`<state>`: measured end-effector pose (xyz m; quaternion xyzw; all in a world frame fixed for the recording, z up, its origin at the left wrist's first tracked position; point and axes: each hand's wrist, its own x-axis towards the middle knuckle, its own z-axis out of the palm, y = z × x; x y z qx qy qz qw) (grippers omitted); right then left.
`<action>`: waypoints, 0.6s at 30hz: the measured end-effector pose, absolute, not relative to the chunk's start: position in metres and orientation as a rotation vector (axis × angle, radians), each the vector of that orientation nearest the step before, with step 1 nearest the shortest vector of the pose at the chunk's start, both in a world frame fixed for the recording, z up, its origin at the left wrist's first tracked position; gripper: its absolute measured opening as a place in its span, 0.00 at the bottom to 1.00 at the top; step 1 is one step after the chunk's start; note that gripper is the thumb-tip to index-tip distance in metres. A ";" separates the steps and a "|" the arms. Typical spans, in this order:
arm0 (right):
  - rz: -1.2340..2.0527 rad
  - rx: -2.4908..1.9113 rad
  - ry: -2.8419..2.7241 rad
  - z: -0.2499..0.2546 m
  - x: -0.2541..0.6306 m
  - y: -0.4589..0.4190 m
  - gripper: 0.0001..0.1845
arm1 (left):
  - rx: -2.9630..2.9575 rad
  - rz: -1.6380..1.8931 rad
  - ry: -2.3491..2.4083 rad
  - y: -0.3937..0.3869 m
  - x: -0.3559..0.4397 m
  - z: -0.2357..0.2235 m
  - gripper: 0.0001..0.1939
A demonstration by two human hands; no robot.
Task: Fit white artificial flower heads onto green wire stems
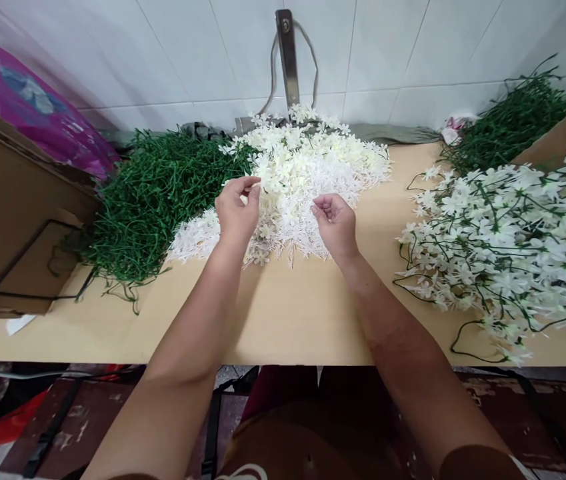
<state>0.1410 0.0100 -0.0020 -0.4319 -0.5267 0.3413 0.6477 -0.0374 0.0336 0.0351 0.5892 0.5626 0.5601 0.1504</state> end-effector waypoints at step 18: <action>0.765 -1.092 -1.369 -0.009 0.125 -0.004 0.02 | 0.571 1.172 0.977 -0.024 -0.006 0.015 0.08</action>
